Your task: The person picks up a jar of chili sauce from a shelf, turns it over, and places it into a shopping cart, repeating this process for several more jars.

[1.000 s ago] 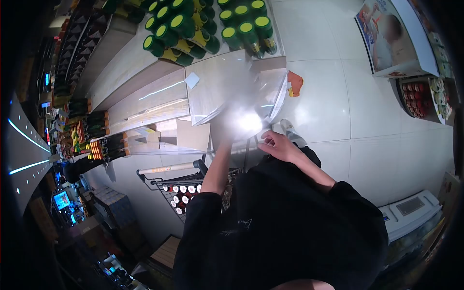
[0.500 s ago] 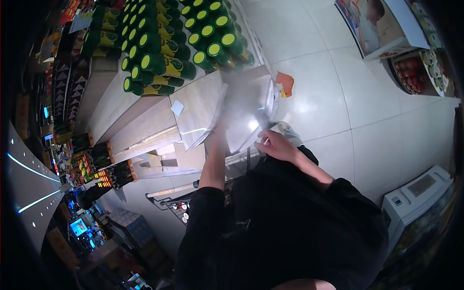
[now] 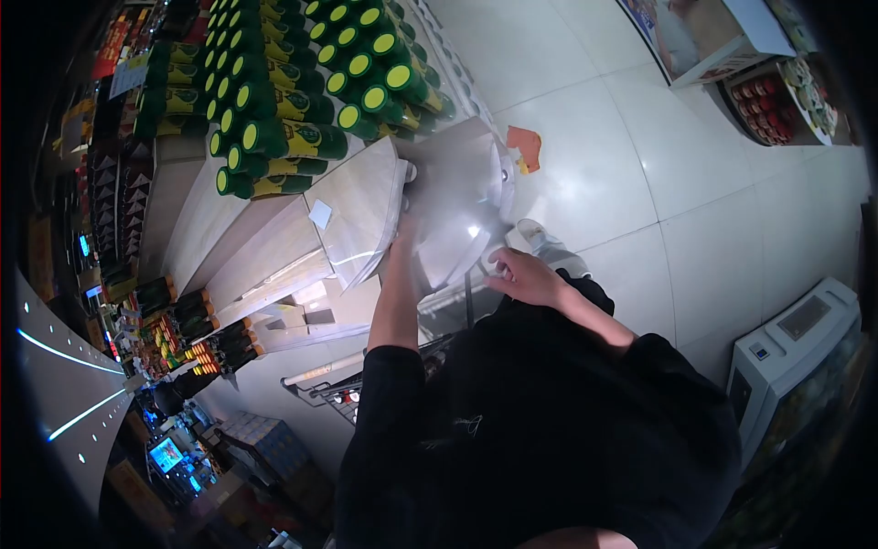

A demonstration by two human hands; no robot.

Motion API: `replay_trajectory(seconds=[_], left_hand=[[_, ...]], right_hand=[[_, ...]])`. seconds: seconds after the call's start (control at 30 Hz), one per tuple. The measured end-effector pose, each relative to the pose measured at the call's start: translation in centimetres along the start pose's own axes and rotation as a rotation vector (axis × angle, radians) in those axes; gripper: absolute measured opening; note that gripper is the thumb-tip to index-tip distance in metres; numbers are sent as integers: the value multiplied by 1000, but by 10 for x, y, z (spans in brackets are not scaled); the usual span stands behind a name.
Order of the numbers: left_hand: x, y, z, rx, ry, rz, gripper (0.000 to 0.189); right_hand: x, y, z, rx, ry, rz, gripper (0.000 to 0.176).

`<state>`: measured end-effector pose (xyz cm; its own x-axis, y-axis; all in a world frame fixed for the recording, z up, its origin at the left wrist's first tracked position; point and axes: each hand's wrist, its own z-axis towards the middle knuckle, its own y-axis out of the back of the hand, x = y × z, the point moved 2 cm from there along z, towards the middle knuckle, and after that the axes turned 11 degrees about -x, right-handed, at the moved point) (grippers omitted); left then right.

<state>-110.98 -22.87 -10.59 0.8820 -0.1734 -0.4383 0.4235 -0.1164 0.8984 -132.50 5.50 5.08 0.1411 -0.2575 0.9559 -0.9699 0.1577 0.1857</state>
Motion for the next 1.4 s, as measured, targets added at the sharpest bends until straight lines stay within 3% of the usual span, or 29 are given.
replay_trajectory(seconds=[0.07, 0.27, 0.37, 0.43, 0.47, 0.5, 0.73, 0.8, 0.83, 0.9, 0.93, 1.03, 1.07, 1.13, 1.17, 1.23, 1.3, 1.33, 1.4], left_hand=[[6, -2, 1, 4, 19, 5, 74], [29, 3, -11, -48, 73, 35, 75], [39, 12, -13, 52, 174, -128, 77], [42, 22, -22, -9, 21, -147, 73], [-12, 58, -48, 56, 81, -242, 69], [-24, 69, -57, 43, 88, -241, 69], [-25, 85, -96, -149, 70, -605, 56], [-76, 113, -126, -224, 244, -723, 43], [-61, 107, -135, -228, 247, -729, 43], [-16, 80, -147, -93, 427, -931, 31], [-13, 82, -152, -97, 381, -852, 19], [-39, 106, -162, 3, 304, -797, 28], [-63, 116, -165, -31, 256, -888, 38], [-71, 118, -164, -46, 234, -911, 41], [-74, 120, -163, -61, 212, -923, 44], [-76, 126, -157, 19, 292, -1043, 51], [-116, 165, -153, 228, 295, -1060, 54], [-132, 173, -151, 119, 267, -1065, 52], [-163, 201, -151, 139, 252, -1091, 51]], right_hand=[[-5, -1, -11, -49, 94, -68, 50], [2, 5, -23, 2, 37, -85, 51], [5, 5, -19, 19, 57, -82, 50], [8, 4, -17, 33, 69, -80, 50], [10, 3, -16, 47, 57, -85, 50], [12, 1, -14, 61, 45, -89, 49], [13, -6, -8, 184, -58, -61, 41], [13, -6, -8, 149, -13, -30, 41], [15, -6, -6, 152, -11, -37, 41], [18, -3, -3, 222, -93, 114, 47], [18, -3, -3, 213, -98, 100, 47], [20, -9, 1, 195, -170, 99, 46], [22, -12, 3, 204, -286, 244, 46], [36, -15, 4, 279, -471, 394, 50], [42, -15, 4, 282, -468, 383, 50], [56, -18, 1, 502, -471, 796, 56], [78, -14, -5, 564, -399, 899, 61], [90, -11, -9, 619, -326, 1013, 66], [111, -10, -14, 618, -305, 1093, 70]])
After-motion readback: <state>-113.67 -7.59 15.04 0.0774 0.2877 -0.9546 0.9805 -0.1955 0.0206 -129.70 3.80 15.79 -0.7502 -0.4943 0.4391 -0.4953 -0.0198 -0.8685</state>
